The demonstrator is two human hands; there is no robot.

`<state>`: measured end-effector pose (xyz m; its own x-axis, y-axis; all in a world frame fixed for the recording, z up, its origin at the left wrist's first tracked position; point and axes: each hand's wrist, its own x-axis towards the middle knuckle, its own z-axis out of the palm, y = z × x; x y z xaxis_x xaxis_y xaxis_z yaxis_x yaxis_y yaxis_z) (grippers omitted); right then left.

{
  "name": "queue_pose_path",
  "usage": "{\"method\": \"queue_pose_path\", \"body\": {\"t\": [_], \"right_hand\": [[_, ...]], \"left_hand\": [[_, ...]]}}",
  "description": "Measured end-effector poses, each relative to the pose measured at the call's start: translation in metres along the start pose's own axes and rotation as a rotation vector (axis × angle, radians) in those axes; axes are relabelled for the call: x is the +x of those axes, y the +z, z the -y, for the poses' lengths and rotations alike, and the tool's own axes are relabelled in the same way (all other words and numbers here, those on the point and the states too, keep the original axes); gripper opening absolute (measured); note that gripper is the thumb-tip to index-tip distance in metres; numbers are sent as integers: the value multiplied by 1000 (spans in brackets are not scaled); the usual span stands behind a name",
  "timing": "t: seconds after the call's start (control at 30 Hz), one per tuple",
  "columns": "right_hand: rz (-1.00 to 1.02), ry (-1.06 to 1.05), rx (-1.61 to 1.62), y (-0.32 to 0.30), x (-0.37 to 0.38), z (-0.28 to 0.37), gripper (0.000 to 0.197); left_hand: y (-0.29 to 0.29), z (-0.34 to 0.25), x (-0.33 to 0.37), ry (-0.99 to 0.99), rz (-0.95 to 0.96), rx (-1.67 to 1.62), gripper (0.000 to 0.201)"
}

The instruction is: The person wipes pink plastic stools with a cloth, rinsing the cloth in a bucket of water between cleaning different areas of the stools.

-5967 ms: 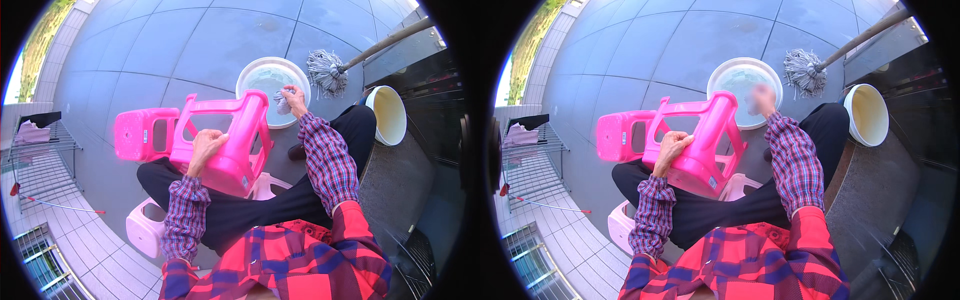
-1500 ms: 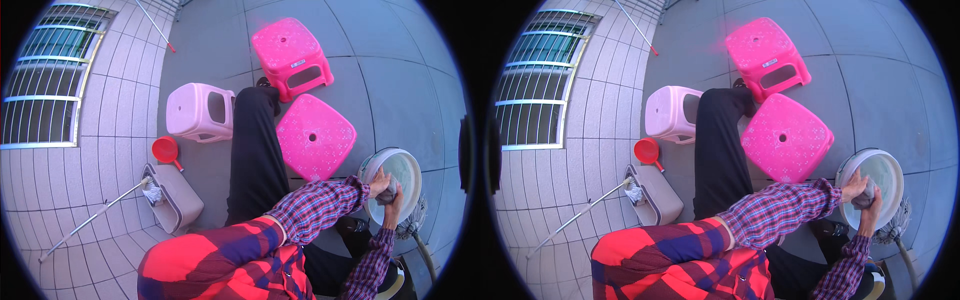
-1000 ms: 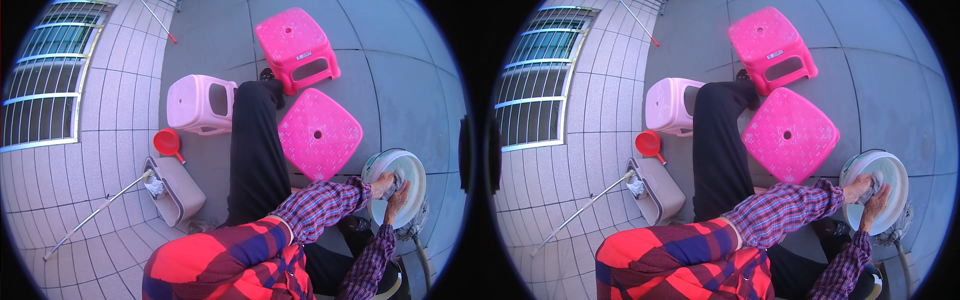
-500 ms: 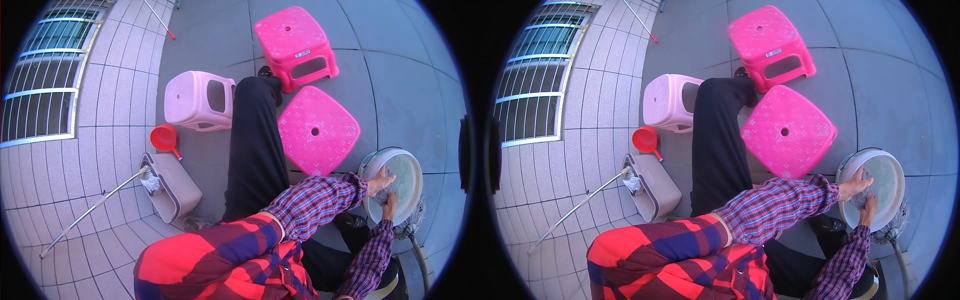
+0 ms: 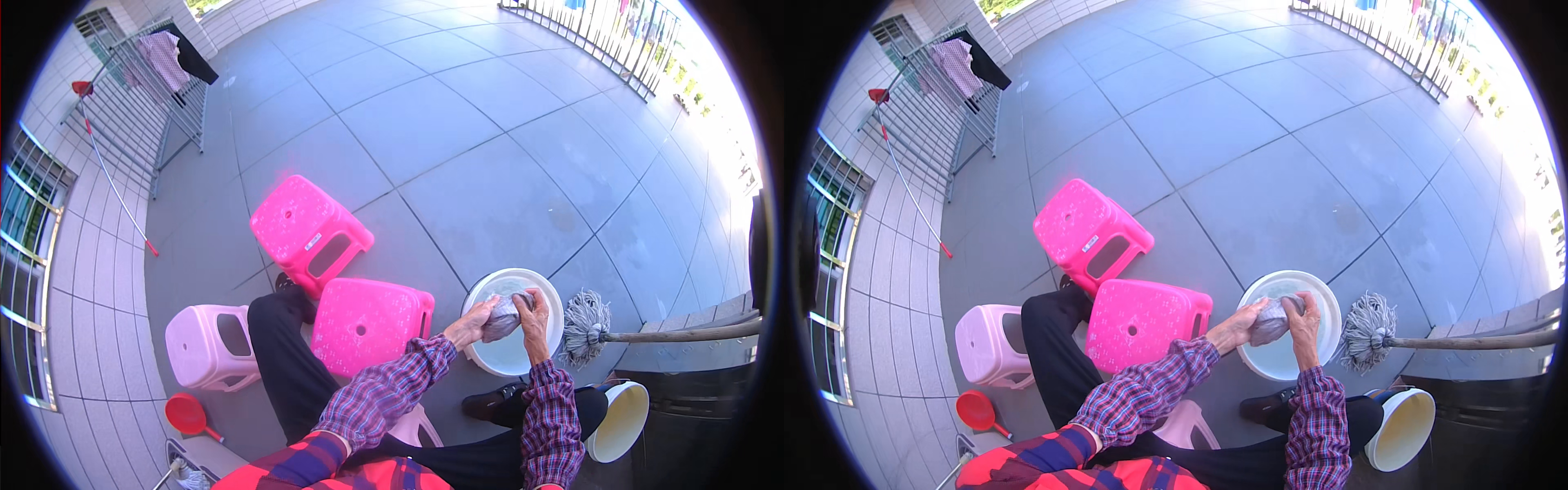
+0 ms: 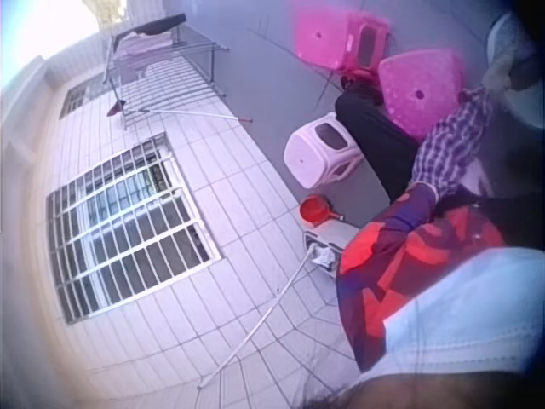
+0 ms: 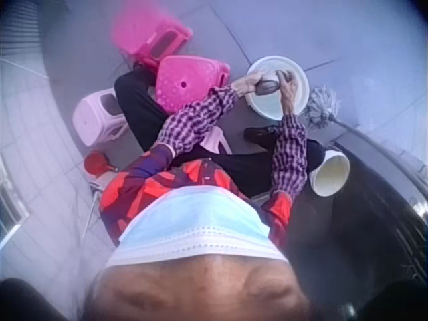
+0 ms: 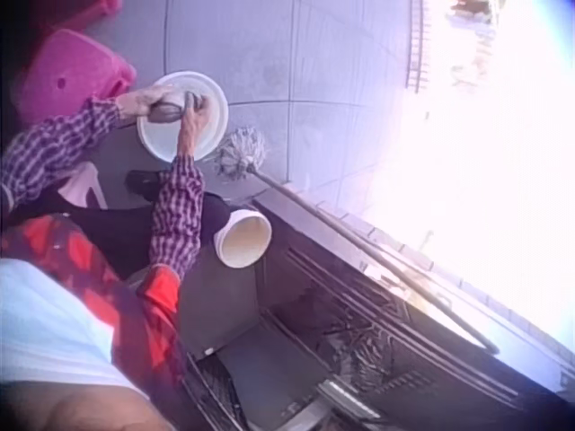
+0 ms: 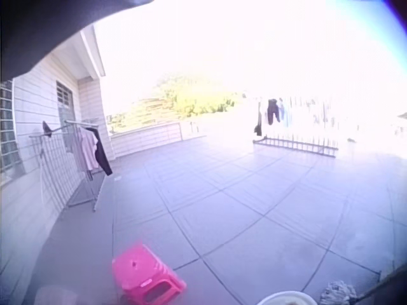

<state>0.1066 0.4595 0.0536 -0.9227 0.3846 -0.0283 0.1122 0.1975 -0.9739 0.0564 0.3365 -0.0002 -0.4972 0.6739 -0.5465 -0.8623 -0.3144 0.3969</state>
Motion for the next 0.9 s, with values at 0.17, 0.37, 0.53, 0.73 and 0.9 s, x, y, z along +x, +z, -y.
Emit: {"method": "queue_pose_path", "body": {"t": [0.17,0.37,0.53,0.73,0.9], "right_hand": [[-33,540,831,5,-3,-41,52],[-18,427,1236,5,2,-41,50],[-127,317,1021,3,5,-24,38],[-266,129,498,20,-4,28,23],[-429,413,661,36,-5,-13,41]], "left_hand": [[34,-14,-12,-46,110,-100,46],[67,-17,-28,-184,-40,233,59],[65,-19,-31,-496,-236,-52,78],[41,-15,2,-298,-301,-106,65],[53,8,2,563,-540,702,34]]}}
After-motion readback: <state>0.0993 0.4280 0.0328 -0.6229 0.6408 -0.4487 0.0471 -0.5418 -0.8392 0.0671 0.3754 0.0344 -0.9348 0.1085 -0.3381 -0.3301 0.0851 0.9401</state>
